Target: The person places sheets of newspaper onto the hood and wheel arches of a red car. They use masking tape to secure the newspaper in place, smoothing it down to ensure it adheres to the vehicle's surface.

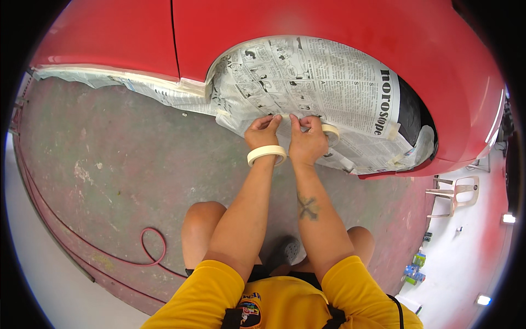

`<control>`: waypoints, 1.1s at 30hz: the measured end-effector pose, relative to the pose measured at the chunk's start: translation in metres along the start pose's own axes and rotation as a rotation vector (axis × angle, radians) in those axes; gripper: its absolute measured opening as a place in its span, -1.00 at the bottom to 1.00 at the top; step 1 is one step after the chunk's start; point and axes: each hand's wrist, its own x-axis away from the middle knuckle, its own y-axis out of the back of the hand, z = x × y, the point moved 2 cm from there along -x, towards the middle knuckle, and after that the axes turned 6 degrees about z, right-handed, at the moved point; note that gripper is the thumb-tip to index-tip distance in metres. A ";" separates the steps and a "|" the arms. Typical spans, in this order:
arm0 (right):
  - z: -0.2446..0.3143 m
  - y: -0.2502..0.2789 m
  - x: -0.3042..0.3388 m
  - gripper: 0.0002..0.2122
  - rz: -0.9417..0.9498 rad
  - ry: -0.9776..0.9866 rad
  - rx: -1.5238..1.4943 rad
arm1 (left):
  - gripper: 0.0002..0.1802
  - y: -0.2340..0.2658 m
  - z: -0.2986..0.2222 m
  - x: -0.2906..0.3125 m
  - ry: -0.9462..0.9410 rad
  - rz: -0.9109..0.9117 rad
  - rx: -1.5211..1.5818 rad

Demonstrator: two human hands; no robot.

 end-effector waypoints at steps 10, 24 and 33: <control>-0.057 0.057 0.025 -0.72 0.181 0.154 -0.093 | -0.64 0.030 0.006 -0.031 0.172 -0.217 0.036; 0.150 0.532 -0.036 -0.90 1.634 0.126 -1.140 | -0.74 0.079 -0.560 0.315 -0.917 0.626 -0.016; 0.339 0.805 -0.116 -0.71 1.698 0.690 -1.727 | -0.77 -0.026 -0.805 0.541 -1.068 1.700 0.126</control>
